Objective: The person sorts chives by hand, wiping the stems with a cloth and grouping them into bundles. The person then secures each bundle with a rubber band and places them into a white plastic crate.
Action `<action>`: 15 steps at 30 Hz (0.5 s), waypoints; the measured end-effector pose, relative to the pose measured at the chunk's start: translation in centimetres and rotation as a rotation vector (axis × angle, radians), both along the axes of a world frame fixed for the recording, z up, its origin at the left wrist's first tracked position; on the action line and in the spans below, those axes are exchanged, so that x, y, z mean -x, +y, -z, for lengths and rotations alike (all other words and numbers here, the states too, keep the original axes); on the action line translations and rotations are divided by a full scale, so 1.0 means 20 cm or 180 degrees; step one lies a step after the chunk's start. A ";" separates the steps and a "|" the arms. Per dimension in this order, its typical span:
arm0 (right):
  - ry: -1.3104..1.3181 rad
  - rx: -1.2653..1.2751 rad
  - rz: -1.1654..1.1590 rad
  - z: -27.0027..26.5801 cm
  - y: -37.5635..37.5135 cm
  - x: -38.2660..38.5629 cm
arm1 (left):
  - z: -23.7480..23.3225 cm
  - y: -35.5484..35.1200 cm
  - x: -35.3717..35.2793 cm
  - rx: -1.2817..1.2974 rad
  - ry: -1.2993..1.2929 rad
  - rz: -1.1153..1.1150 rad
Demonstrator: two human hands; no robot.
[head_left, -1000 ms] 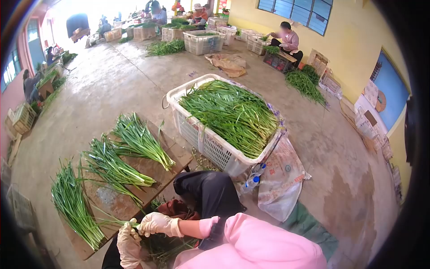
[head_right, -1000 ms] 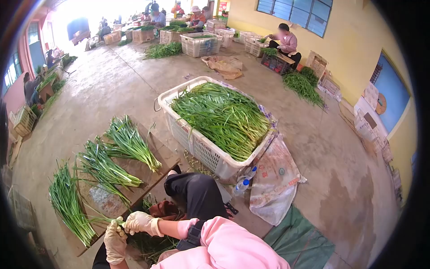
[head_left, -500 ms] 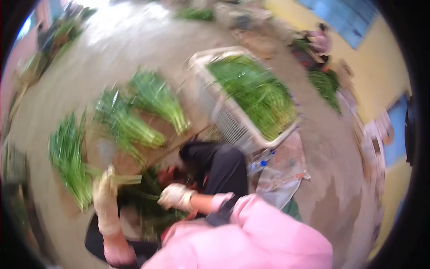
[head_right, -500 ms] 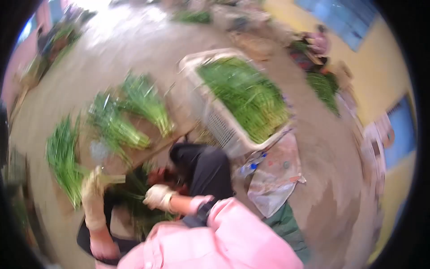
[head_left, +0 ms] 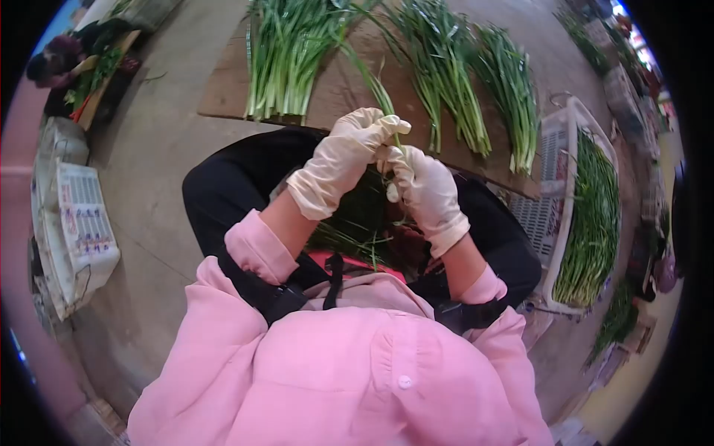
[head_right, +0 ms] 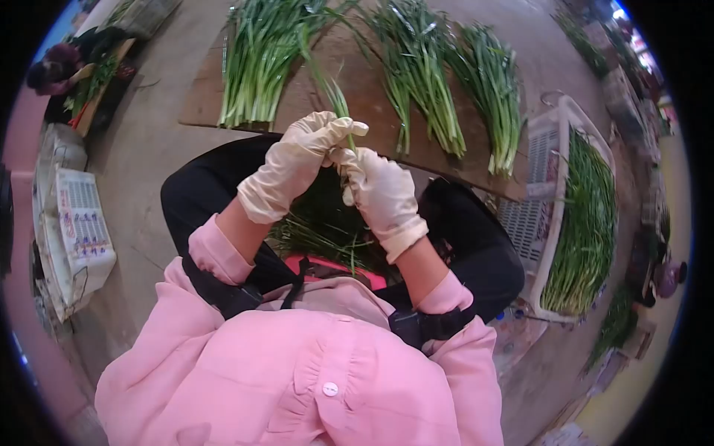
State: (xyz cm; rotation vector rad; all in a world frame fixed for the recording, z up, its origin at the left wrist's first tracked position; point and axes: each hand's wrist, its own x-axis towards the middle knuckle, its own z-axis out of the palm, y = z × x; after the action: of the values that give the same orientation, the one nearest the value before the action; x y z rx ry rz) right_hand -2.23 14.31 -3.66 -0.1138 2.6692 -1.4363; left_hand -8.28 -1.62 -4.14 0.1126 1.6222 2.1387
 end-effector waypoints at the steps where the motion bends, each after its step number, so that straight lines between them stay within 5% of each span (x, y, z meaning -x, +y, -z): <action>1: 0.0409 -0.0222 0.0104 0.03 -0.05 0.01 | -0.04 -0.01 0.00 -0.0016 -0.0055 -0.0178; 4: 0.0453 -0.0076 0.0049 0.04 -0.04 -0.10 | -0.14 -0.13 0.10 0.0250 0.0207 -0.0387; 5: 0.0314 0.0020 0.0026 0.06 0.00 -0.14 | -0.13 -0.16 0.16 0.0264 0.1001 -0.1004; 9: -0.0434 0.0947 0.0568 0.11 0.14 -0.24 | -0.26 -0.53 0.44 0.1291 0.0994 -0.1019; 12: -0.0643 0.1014 0.0769 0.12 0.21 -0.25 | -0.18 -0.74 0.67 0.2258 0.0695 -0.0475; 15: -0.0709 0.1257 0.0845 0.14 0.23 -0.25 | -0.04 -0.74 0.70 0.2840 0.1041 -0.0715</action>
State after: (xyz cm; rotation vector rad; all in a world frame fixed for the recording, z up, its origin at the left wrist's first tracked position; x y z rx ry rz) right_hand 2.85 18.98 -6.49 0.3609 2.2594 -1.9125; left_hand -22.19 -16.48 -3.33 -0.0070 2.7314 1.3804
